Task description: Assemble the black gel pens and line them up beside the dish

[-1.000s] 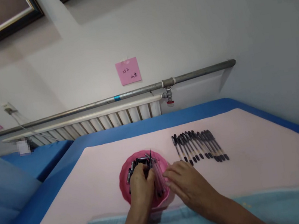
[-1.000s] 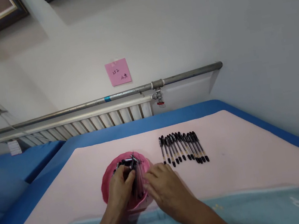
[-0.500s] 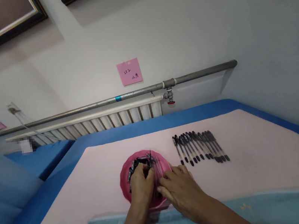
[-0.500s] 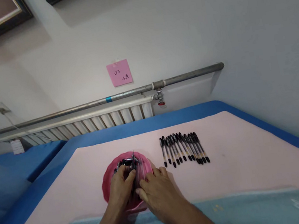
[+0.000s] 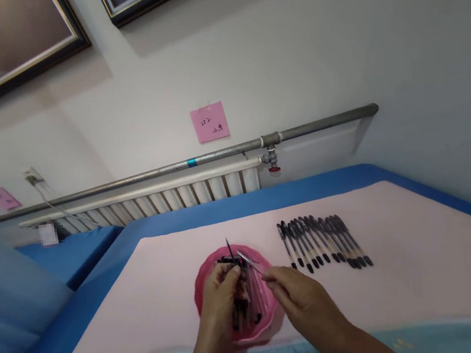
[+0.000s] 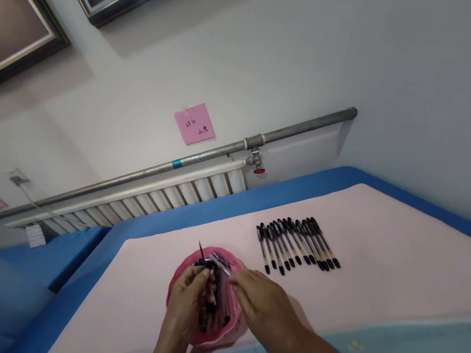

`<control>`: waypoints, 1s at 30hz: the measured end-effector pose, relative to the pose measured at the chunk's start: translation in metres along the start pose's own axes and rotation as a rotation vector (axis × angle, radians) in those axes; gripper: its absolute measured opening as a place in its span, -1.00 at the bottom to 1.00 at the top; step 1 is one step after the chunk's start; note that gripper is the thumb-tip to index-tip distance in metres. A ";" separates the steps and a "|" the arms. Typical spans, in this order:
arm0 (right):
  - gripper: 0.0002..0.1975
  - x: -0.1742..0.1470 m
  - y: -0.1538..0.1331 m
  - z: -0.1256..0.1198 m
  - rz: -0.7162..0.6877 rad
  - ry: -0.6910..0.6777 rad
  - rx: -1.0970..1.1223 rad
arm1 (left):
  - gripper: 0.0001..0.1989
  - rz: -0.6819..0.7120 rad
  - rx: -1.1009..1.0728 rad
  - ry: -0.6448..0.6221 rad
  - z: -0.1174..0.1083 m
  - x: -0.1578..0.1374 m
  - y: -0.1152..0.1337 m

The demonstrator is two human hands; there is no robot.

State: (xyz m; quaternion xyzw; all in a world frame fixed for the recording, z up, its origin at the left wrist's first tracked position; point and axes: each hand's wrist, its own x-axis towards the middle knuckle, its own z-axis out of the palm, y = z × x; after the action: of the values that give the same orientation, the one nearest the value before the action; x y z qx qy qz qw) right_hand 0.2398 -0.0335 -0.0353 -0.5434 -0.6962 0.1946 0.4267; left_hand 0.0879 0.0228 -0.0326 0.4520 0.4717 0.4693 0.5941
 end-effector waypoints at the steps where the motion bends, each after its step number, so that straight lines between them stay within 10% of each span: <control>1: -0.82 0.000 -0.001 -0.001 0.063 0.008 0.089 | -0.79 -0.023 -0.123 0.004 -0.002 0.000 0.002; 7: -0.80 -0.005 0.002 0.004 0.253 -0.043 0.369 | -0.77 -0.061 -0.525 0.062 -0.014 0.003 0.012; 30: -0.81 -0.009 0.003 0.003 0.298 -0.111 0.359 | -0.93 0.003 -0.670 0.116 -0.018 0.002 0.020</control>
State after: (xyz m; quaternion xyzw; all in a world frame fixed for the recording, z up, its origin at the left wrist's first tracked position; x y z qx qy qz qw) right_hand 0.2398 -0.0402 -0.0427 -0.5441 -0.5848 0.4058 0.4442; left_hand 0.0674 0.0295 -0.0161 0.2047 0.3237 0.6240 0.6811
